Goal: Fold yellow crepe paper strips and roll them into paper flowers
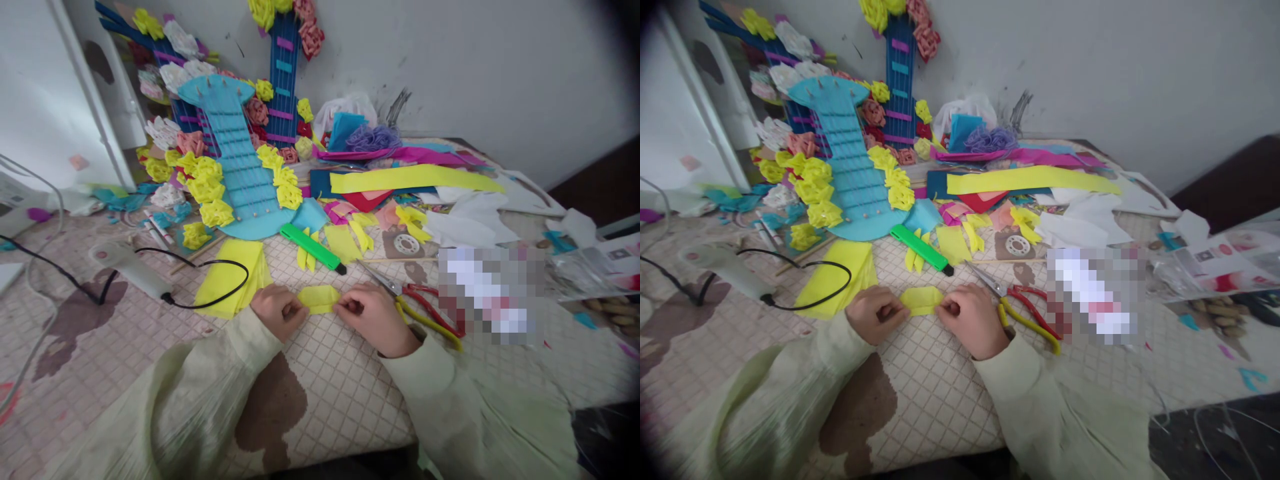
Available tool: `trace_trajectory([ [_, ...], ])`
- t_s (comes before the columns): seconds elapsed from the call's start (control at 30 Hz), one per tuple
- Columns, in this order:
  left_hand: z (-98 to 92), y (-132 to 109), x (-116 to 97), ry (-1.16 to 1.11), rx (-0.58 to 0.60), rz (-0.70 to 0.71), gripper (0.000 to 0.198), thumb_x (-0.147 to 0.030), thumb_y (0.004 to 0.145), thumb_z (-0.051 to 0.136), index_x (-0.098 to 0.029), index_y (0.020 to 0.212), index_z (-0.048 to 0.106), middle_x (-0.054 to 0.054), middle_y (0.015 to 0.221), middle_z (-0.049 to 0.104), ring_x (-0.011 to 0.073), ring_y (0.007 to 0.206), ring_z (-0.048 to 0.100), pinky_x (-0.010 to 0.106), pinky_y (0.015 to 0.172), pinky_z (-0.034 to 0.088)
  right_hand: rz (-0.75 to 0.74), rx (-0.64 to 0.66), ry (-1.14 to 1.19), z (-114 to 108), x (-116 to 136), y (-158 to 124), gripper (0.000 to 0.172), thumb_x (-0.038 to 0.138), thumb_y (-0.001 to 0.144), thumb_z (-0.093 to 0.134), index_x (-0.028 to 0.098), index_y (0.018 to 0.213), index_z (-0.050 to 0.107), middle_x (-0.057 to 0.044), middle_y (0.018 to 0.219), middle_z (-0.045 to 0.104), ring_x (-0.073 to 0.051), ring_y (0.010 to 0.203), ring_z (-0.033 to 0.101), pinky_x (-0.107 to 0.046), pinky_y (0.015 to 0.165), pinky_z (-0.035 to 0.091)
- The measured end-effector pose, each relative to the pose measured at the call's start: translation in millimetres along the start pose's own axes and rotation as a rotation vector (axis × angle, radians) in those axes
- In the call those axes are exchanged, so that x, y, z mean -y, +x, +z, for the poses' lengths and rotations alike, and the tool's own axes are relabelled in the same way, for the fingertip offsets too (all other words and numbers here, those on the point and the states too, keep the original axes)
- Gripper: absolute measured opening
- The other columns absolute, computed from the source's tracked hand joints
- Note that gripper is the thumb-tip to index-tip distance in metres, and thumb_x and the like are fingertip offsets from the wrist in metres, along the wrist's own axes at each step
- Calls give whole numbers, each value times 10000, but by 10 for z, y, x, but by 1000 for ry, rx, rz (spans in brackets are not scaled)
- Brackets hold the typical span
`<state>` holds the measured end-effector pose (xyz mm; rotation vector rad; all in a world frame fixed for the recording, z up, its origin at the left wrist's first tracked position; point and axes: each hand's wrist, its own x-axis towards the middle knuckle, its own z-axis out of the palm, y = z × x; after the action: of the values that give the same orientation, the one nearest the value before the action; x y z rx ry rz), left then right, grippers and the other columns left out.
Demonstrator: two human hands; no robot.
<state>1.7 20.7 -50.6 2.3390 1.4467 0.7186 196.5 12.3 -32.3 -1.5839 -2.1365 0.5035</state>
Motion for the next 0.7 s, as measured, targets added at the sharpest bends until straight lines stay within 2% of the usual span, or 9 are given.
trace_trajectory([
  [0.5, -49, 30, -59, 60, 45, -61, 218, -289, 656, 559, -166, 477, 549, -28, 433, 443, 104, 478, 412, 246, 534, 344, -9, 8, 11, -10, 10, 5, 167, 216, 689, 579, 182, 527, 553, 11, 551, 541, -122, 608, 477, -258, 609, 342],
  [0.7, -53, 3, -80, 160, -17, -70, 193, -326, 635, 572, -179, 516, 535, -11, 516, 518, 134, 545, 449, 271, 559, 321, 9, -39, -23, -4, 48, -25, 132, 197, 656, 597, 176, 580, 491, 19, 600, 514, -129, 640, 466, -271, 629, 318],
])
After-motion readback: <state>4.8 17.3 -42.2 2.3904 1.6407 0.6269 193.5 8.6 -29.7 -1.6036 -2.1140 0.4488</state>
